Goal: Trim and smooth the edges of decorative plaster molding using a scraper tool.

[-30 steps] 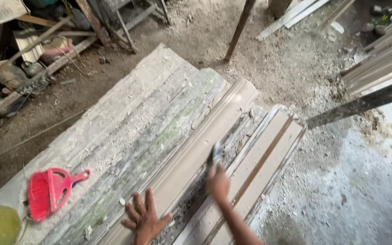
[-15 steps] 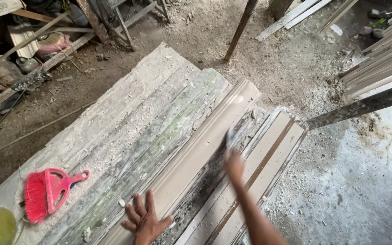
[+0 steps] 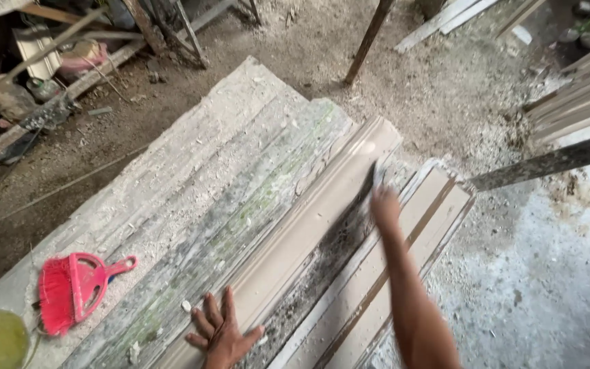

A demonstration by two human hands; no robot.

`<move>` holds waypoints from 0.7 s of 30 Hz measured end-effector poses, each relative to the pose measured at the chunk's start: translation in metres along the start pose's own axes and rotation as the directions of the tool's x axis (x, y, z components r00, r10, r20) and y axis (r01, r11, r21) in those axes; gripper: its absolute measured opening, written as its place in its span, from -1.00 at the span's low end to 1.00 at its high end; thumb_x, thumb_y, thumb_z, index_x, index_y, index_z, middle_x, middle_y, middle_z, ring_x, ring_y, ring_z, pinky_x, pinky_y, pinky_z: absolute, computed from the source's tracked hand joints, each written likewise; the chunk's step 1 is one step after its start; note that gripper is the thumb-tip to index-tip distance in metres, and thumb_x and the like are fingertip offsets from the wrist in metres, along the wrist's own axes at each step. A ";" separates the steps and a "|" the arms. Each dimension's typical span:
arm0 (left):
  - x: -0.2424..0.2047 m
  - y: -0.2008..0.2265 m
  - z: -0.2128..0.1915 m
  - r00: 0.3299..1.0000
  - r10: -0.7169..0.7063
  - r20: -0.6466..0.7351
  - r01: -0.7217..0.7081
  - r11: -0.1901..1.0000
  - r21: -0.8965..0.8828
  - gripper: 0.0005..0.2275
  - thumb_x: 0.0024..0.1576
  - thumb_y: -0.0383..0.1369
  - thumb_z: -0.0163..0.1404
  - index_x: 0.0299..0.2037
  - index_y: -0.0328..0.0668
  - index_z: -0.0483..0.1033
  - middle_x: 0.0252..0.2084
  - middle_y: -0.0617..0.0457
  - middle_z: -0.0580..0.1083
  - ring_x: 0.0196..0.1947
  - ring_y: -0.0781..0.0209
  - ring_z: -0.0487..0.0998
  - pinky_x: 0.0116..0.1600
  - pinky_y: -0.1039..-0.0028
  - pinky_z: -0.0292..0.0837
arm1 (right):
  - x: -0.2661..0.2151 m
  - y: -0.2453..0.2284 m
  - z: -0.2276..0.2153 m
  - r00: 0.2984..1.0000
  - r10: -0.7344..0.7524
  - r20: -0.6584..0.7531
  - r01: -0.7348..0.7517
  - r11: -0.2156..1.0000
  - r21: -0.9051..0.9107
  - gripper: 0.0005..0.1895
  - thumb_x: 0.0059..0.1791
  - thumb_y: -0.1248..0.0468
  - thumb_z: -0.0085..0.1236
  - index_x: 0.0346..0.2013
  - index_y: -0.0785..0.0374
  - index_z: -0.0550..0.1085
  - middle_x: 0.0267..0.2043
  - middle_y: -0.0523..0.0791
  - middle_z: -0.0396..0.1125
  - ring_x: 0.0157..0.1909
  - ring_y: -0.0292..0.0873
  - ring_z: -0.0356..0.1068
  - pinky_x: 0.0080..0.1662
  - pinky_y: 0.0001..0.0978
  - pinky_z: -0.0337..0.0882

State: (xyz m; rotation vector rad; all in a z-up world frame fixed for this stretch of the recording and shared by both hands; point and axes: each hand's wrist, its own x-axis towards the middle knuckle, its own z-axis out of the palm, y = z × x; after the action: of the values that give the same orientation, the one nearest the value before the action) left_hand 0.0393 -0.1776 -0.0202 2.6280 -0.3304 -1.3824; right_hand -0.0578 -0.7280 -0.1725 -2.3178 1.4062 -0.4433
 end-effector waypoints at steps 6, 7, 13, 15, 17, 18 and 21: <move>0.006 -0.011 0.009 0.997 0.066 -0.048 -0.066 0.998 -0.006 0.21 -0.14 0.20 0.29 0.51 0.35 -0.53 0.53 -0.25 -0.69 0.43 -0.63 -0.78 0.24 -0.63 -0.50 | 0.112 -0.125 -0.245 0.743 0.515 0.428 -0.661 0.666 0.346 -0.54 0.20 -0.07 -0.10 -0.21 0.29 0.42 -0.50 -0.22 0.23 -0.63 -0.41 0.03 -0.61 -0.54 0.07; 0.000 -0.009 0.007 0.997 0.061 -0.039 -0.062 0.998 -0.009 0.21 -0.14 0.20 0.29 0.51 0.35 -0.53 0.53 -0.25 -0.69 0.43 -0.63 -0.78 0.24 -0.63 -0.50 | 0.085 -0.145 -0.258 0.738 0.519 0.431 -0.665 0.667 0.336 -0.54 0.20 -0.07 -0.10 -0.21 0.29 0.42 -0.50 -0.22 0.23 -0.63 -0.41 0.03 -0.61 -0.54 0.07; -0.004 -0.001 0.001 1.000 -0.014 -0.008 0.014 1.000 0.018 0.21 -0.08 0.22 0.27 0.50 0.37 -0.62 0.52 -0.23 -0.77 0.41 -0.61 -0.84 0.24 -0.62 -0.69 | -0.079 -0.132 -0.161 0.815 0.476 0.331 -0.536 0.401 0.743 -0.79 0.16 0.24 -0.16 -0.19 0.31 0.39 -0.41 -0.06 0.21 -0.61 -0.30 0.07 -0.63 -0.45 0.15; -0.003 -0.002 0.000 1.000 0.012 0.001 -0.012 1.000 -0.020 0.21 -0.09 0.18 0.29 0.50 0.37 -0.60 0.51 -0.24 -0.77 0.41 -0.61 -0.86 0.23 -0.60 -0.65 | -0.165 -0.182 -0.133 0.727 0.554 0.405 -0.675 0.466 0.572 -0.63 0.21 0.11 -0.28 -0.12 0.33 0.42 -0.32 0.06 0.41 -0.47 -0.19 0.26 -0.44 -0.35 0.33; 0.002 -0.001 0.003 1.000 0.005 -0.008 -0.006 1.000 -0.024 0.21 -0.08 0.18 0.29 0.50 0.37 -0.60 0.51 -0.24 -0.79 0.40 -0.60 -0.88 0.22 -0.59 -0.70 | -0.163 -0.169 -0.102 0.787 0.509 0.350 -0.610 0.555 0.565 -0.68 0.17 0.14 -0.27 0.04 0.29 0.34 -0.17 -0.04 0.31 -0.43 -0.24 0.29 -0.43 -0.39 0.37; 0.004 -0.003 0.006 1.000 -0.008 -0.008 0.008 1.000 -0.030 0.20 -0.07 0.18 0.29 0.50 0.37 -0.60 0.50 -0.24 -0.80 0.40 -0.60 -0.90 0.22 -0.59 -0.74 | -0.165 -0.161 -0.086 0.837 0.457 0.302 -0.545 0.638 0.544 -0.61 0.13 0.17 -0.27 0.21 0.24 0.27 -0.03 -0.15 0.21 -0.39 -0.29 0.32 -0.41 -0.42 0.40; -0.003 0.003 -0.002 0.998 -0.057 0.022 0.057 0.998 -0.029 0.19 -0.08 0.17 0.30 0.53 0.39 -0.54 0.53 -0.24 -0.74 0.44 -0.59 -0.84 0.25 -0.57 -0.67 | -0.065 -0.157 -0.121 0.773 0.534 0.342 -0.632 0.608 0.480 -0.55 0.24 0.14 -0.25 -0.03 0.49 0.47 -0.35 0.04 0.37 -0.58 -0.26 0.22 -0.60 -0.45 0.28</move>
State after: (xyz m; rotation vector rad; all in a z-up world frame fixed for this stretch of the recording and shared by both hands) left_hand 0.0394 -0.1797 -0.0159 2.6201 -0.2377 -1.4224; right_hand -0.0215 -0.6239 0.0047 -1.2716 1.5733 -0.3823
